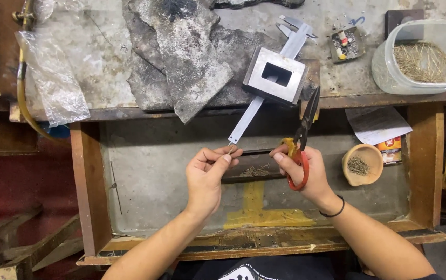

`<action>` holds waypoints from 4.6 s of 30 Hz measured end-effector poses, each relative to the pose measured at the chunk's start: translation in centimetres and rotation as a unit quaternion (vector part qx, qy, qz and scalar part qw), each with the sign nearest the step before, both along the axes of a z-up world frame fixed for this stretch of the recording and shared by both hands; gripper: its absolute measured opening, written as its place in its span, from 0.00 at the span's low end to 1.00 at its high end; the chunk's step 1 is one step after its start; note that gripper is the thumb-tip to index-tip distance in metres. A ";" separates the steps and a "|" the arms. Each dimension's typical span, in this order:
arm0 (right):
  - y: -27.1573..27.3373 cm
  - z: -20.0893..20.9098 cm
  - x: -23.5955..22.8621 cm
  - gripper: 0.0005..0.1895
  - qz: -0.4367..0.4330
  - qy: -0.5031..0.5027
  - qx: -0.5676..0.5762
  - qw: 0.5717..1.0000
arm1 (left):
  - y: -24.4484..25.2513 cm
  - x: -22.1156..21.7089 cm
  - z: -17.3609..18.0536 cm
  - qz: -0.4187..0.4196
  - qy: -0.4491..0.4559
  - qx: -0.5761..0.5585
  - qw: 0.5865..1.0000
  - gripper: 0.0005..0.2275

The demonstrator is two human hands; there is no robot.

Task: The person uses pliers to cut small metal wires one by one. They pick up a wire from a container, cut it with the pliers, and place the cut piece into a small rectangular tray on the workbench.

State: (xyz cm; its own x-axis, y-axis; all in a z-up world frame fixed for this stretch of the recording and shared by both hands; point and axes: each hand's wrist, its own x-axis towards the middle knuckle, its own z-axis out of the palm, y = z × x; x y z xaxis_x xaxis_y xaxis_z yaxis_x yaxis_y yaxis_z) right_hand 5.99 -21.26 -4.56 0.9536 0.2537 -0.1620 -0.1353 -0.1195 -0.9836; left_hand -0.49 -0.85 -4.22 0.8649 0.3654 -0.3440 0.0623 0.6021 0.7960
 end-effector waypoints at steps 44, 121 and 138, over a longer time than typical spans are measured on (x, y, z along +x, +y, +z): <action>0.4 0.7 -0.4 0.07 0.034 -0.031 -0.005 0.999 | 0.5 0.7 0.2 -0.019 -0.013 0.035 0.999 0.05; -1.4 0.6 3.0 0.21 0.386 0.099 -0.078 0.914 | 0.9 1.3 0.3 -0.033 -0.014 0.043 0.998 0.05; -1.5 1.1 1.9 0.21 0.338 0.086 -0.124 0.929 | 0.4 1.0 0.4 -0.026 -0.018 0.038 0.999 0.04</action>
